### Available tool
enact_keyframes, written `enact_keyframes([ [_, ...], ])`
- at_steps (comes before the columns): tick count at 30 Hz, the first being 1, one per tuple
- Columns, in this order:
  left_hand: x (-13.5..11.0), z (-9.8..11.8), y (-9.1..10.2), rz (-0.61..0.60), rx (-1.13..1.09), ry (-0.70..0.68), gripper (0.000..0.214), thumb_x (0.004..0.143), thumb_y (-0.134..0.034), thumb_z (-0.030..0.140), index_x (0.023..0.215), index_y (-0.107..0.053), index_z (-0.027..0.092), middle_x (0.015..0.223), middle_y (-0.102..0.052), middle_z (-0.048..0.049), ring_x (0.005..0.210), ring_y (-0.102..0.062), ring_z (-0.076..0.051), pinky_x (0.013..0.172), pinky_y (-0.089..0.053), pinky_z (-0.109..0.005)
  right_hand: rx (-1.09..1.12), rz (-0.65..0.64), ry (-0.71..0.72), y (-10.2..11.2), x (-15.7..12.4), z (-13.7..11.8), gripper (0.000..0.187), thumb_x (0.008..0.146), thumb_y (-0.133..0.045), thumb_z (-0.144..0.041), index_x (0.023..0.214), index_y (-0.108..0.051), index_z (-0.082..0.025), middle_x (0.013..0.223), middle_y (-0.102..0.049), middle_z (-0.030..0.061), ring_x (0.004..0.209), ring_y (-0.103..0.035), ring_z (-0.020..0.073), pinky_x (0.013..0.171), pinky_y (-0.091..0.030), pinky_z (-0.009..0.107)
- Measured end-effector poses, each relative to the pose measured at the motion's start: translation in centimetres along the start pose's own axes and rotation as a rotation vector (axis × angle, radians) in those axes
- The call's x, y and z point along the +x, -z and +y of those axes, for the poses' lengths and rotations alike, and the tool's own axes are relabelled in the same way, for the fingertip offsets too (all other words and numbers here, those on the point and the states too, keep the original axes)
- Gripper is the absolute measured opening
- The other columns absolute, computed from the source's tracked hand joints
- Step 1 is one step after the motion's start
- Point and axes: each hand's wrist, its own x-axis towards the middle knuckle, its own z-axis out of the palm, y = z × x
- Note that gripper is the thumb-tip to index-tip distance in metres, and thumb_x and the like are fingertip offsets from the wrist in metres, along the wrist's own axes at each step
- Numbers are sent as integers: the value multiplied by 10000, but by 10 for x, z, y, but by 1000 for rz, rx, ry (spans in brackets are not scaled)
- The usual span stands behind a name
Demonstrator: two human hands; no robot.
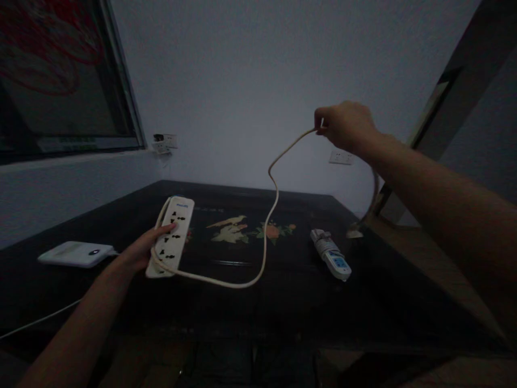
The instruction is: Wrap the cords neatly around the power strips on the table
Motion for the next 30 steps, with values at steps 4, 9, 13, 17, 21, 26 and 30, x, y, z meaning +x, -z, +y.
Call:
enact_keyframes([
  [4, -1, -4, 5, -29, 11, 298, 192, 825, -611, 204, 980, -618, 91, 749, -733, -93, 603, -686, -203, 575, -578, -303, -410, -152, 149, 2, 2, 23, 306, 962, -351, -124, 1039, -645, -89, 1026, -658, 175, 927, -622, 254, 699, -401, 342],
  [9, 4, -16, -1, -82, -32, 353, 220, 829, -616, 243, 978, -626, 81, 751, -731, -102, 604, -684, -210, 587, -578, -307, -521, -249, 301, -40, -8, 26, 274, 944, -377, -111, 1004, -644, -118, 941, -667, 145, 837, -621, 233, 641, -378, 305],
  [13, -1, -18, -21, -152, -35, 360, 271, 757, -690, 258, 963, -642, 87, 767, -727, -137, 601, -690, -220, 575, -584, -312, -445, -291, 463, -89, -20, 12, 211, 906, -459, -113, 915, -669, -120, 923, -665, 123, 903, -582, 221, 679, -369, 297],
  [17, -5, -13, -40, -163, -42, 348, 257, 747, -687, 242, 945, -647, 84, 766, -727, -143, 586, -687, -225, 563, -587, -323, -339, -301, 561, -130, -28, -3, 136, 856, -554, -156, 878, -683, -119, 934, -655, 121, 926, -558, 241, 688, -367, 305],
  [21, 0, -12, -45, -198, -98, 320, 261, 771, -662, 245, 975, -643, 83, 820, -730, -142, 626, -695, -239, 588, -591, -349, -256, -277, 606, -151, -28, -18, 152, 845, -574, -181, 925, -681, -110, 996, -636, 143, 962, -531, 265, 721, -357, 321],
  [26, 2, -12, -43, -203, -115, 310, 274, 777, -660, 244, 1000, -640, 86, 845, -731, -135, 638, -696, -247, 584, -593, -365, -119, -259, 705, -157, -24, -36, 180, 863, -570, -234, 964, -655, -112, 969, -630, 140, 940, -509, 253, 760, -340, 329],
  [30, -3, -8, -45, -181, -139, 294, 228, 781, -647, 200, 978, -645, 85, 851, -731, -135, 670, -699, -241, 603, -599, -370, -13, -242, 739, -158, -21, -46, 183, 896, -530, -250, 923, -643, -108, 950, -621, 150, 928, -491, 253, 767, -334, 339],
])
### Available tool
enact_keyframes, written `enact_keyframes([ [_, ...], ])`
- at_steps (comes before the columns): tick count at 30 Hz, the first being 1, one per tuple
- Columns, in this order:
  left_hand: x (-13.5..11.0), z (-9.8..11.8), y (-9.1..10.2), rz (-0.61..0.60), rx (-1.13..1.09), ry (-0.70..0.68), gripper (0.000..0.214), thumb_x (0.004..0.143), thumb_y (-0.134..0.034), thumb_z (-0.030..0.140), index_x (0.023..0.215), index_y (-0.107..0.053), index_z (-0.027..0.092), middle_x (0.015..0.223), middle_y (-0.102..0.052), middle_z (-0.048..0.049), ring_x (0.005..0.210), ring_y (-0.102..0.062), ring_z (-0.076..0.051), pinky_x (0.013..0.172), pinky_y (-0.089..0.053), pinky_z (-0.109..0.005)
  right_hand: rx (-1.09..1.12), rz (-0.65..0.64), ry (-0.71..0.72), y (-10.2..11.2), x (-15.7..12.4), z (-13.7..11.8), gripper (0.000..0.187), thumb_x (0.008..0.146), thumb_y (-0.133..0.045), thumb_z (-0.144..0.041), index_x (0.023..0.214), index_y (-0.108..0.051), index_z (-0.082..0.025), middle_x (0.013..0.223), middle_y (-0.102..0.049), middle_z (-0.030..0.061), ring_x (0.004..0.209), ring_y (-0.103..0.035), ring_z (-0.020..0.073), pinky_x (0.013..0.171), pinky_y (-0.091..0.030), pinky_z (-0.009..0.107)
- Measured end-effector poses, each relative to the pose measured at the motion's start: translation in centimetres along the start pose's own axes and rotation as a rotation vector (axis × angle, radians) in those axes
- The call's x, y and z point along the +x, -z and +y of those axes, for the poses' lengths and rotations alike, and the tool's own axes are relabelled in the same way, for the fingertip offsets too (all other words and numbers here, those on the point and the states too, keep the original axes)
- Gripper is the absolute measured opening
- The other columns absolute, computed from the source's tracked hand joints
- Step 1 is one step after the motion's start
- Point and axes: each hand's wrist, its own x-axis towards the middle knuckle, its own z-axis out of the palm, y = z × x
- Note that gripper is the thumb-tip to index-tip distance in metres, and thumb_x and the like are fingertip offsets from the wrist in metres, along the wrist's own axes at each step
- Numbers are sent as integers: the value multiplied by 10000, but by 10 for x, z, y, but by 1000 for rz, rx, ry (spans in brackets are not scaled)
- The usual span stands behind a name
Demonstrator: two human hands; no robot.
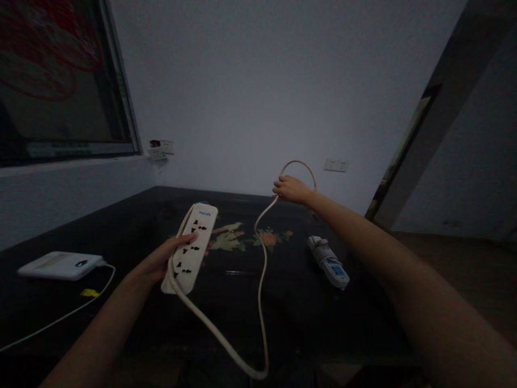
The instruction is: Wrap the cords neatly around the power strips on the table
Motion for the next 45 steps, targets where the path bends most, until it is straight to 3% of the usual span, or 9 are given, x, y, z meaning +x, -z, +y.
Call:
enact_keyframes([
  [5, -6, 4, -3, 11, -32, -4, 216, 768, -652, 183, 962, -644, 89, 848, -732, -134, 683, -701, -252, 595, -599, -380, 146, 58, -4, 5, 8, -3, 133, 900, -483, -162, 887, -608, -117, 932, -611, 127, 884, -495, 213, 764, -350, 301],
  [11, -3, 4, 3, -13, -45, 32, 265, 754, -679, 218, 993, -646, 106, 862, -734, -136, 672, -702, -251, 627, -597, -375, 313, 89, -96, 19, 3, -6, 182, 876, -467, -126, 1049, -524, -132, 976, -608, 109, 873, -525, 185, 735, -373, 266],
  [20, -3, 15, -5, 0, -108, -60, 323, 790, -621, 168, 1107, -605, 105, 871, -734, -126, 691, -707, -249, 609, -604, -391, 385, -187, -218, 41, -18, 8, 149, 857, -466, -101, 955, -570, -140, 856, -680, 65, 718, -580, 127, 622, -374, 211],
  [27, 0, 10, -11, 22, -80, -40, 388, 788, -632, 194, 1160, -584, 95, 796, -731, -124, 628, -702, -246, 589, -599, -377, 196, -342, -398, 54, -32, 27, 191, 879, -477, -160, 1000, -624, -139, 895, -693, 121, 728, -618, 173, 581, -371, 247],
  [36, 3, 8, -12, 5, -73, 10, 320, 811, -591, 199, 1105, -600, 74, 748, -727, -124, 583, -689, -241, 552, -586, -355, -51, -332, -568, 31, -33, 47, 287, 870, -424, -48, 1060, -638, -69, 1067, -659, 231, 967, -621, 276, 741, -424, 331],
  [41, -2, 5, -23, 48, -95, 62, 373, 821, -568, 212, 1161, -580, 61, 706, -721, -124, 544, -676, -233, 534, -573, -333, -109, -256, -607, 12, -29, 37, 320, 874, -391, -58, 1063, -649, -65, 1081, -654, 225, 1032, -570, 294, 783, -413, 349],
  [45, 4, -5, -28, -3, -116, 72, 422, 821, -578, 240, 1207, -559, 70, 727, -725, -125, 580, -684, -241, 578, -579, -346, -112, -184, -593, 2, -17, 20, 332, 880, -380, -84, 1057, -660, -66, 1068, -659, 223, 1036, -541, 305, 784, -400, 356],
])
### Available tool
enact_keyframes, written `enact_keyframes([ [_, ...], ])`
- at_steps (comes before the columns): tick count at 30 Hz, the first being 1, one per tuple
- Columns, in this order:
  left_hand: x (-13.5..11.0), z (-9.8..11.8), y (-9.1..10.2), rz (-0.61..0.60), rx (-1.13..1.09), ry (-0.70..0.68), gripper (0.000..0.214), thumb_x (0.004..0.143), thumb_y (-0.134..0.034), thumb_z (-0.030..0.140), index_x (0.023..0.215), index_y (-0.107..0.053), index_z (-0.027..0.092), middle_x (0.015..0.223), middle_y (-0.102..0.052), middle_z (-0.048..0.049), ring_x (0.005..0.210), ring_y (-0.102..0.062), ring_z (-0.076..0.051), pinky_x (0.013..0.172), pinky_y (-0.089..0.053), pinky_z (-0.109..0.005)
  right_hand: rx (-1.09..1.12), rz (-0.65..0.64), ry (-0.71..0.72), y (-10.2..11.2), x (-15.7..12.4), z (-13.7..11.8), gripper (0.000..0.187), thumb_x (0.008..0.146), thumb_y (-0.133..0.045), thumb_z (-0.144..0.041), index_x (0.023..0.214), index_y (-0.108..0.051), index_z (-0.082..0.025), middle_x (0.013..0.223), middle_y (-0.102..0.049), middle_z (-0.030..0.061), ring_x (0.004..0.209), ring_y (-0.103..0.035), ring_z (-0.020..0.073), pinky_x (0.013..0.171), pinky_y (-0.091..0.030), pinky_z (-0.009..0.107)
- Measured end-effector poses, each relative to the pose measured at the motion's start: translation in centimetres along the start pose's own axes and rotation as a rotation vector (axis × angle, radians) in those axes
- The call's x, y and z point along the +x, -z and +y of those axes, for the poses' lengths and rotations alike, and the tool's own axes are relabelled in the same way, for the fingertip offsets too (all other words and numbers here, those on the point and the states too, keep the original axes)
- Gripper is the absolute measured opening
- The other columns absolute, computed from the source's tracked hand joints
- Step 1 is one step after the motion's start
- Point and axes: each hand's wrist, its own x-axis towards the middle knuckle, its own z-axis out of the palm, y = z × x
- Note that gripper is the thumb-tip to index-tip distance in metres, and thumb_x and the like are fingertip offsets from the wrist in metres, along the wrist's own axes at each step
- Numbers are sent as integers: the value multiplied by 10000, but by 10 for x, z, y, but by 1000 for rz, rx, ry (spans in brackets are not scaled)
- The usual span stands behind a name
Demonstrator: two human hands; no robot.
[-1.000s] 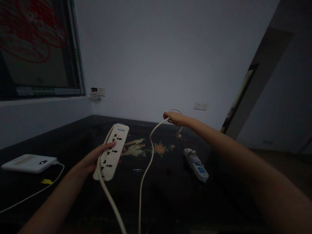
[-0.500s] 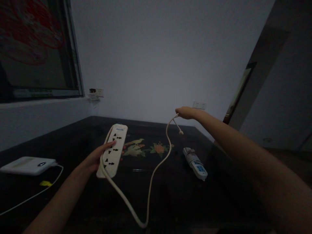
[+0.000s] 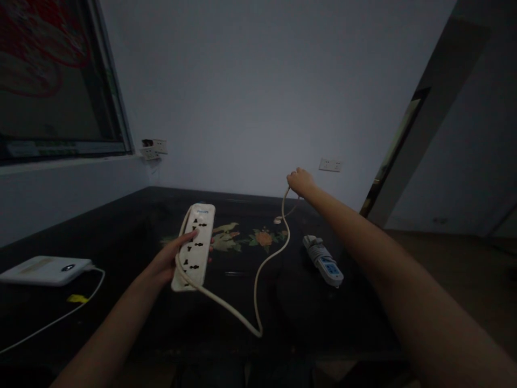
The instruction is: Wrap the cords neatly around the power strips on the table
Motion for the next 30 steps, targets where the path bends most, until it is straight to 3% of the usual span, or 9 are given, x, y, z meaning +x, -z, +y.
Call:
enact_keyframes([
  [5, 2, -15, -13, -54, -44, -50, 440, 825, -580, 250, 1234, -537, 94, 837, -729, -128, 665, -695, -243, 643, -589, -378, 33, 96, 7, -1, -4, -34, 336, 869, -380, -81, 1038, -669, -58, 1021, -668, 234, 997, -514, 316, 780, -384, 371],
  [11, -7, -31, -47, -164, -85, 20, 371, 876, -514, 278, 1178, -571, 70, 780, -721, -129, 638, -688, -234, 637, -584, -372, 57, 200, 15, -4, -13, -64, 350, 887, -343, -79, 1049, -652, -44, 1030, -644, 235, 1001, -486, 314, 840, -357, 394],
  [17, 3, -48, -73, -215, -147, 4, 336, 881, -518, 262, 1161, -571, 84, 883, -725, -139, 706, -693, -230, 653, -580, -373, 73, 212, 125, -18, -28, -85, 343, 903, -343, -94, 1037, -652, -30, 1057, -630, 237, 1062, -476, 327, 903, -332, 427],
  [22, 10, -57, -76, -237, -157, 26, 338, 874, -538, 289, 1149, -579, 98, 904, -726, -146, 733, -697, -239, 672, -578, -379, 112, 176, 232, -35, -51, -100, 326, 911, -374, -116, 1076, -655, -101, 1172, -604, 184, 1167, -433, 309, 912, -334, 414],
  [27, 5, -60, -74, -200, -167, 44, 314, 881, -520, 273, 1130, -591, 95, 871, -727, -141, 697, -691, -234, 665, -578, -391, 185, 108, 212, -47, -70, -116, 312, 916, -367, -130, 1039, -652, -98, 1148, -600, 206, 1136, -465, 321, 860, -372, 408],
  [30, -3, -63, -74, -193, -175, 22, 264, 891, -491, 252, 1074, -611, 104, 866, -725, -129, 695, -687, -229, 655, -579, -392, 245, 62, 203, -50, -73, -125, 284, 915, -393, -147, 1060, -637, -151, 1139, -610, 175, 1121, -487, 301, 863, -390, 394],
])
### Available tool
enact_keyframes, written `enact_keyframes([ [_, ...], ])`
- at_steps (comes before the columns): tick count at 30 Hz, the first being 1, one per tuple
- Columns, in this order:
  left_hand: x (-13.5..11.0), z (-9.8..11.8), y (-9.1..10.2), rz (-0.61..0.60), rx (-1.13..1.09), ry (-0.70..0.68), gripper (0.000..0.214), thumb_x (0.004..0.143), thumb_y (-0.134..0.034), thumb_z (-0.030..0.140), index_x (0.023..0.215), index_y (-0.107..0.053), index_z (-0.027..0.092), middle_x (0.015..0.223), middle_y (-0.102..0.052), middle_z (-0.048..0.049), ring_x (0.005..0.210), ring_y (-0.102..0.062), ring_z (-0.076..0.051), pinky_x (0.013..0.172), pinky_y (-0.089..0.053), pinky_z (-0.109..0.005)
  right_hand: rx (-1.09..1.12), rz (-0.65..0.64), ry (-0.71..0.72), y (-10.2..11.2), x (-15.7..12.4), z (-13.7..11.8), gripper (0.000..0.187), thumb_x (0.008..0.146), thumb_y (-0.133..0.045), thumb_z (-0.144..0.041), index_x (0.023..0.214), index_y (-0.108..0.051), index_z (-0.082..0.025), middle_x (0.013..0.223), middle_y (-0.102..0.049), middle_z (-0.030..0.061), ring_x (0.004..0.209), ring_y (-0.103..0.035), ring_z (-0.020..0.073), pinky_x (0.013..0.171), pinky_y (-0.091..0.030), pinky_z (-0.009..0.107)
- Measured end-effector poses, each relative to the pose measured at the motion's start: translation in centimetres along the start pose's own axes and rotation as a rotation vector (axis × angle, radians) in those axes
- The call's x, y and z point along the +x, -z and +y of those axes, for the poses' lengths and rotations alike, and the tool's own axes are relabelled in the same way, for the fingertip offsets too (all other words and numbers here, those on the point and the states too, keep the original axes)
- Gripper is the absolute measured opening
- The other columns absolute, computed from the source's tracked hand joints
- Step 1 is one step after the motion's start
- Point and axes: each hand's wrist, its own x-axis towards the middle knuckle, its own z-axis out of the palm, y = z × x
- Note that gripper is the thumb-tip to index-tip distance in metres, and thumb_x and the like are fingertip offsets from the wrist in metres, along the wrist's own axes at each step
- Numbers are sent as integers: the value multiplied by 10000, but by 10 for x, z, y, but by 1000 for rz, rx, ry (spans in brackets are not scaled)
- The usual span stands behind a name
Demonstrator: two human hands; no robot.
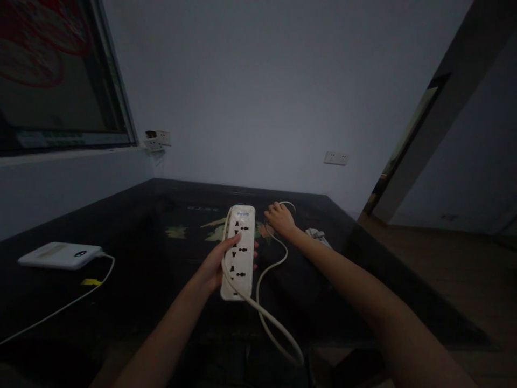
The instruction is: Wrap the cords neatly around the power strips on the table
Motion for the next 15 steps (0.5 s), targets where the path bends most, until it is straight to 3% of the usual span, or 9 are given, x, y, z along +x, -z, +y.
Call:
enact_keyframes([
  [9, -17, -29, 11, -80, 22, -19, 272, 860, -545, 315, 985, -657, 100, 860, -726, -142, 700, -689, -238, 663, -574, -361, 227, -75, -201, 4, -3, 6, 369, 870, -447, -119, 1209, -559, -214, 1262, -545, 158, 915, -653, 251, 669, -502, 326],
  [12, -18, -32, 11, -42, -7, -36, 253, 851, -555, 295, 975, -656, 100, 871, -729, -140, 701, -691, -234, 643, -577, -352, 314, -37, -234, 12, -5, 17, 420, 859, -462, -105, 1251, -538, -235, 1408, -437, 129, 1039, -618, 253, 756, -511, 330],
  [15, -19, -33, 6, 8, -7, -78, 255, 835, -574, 283, 975, -648, 84, 849, -729, -137, 676, -687, -221, 624, -582, -347, 405, 24, -256, 31, -15, 19, 381, 875, -446, -97, 1226, -557, -194, 1340, -517, 110, 1108, -582, 215, 879, -479, 310],
])
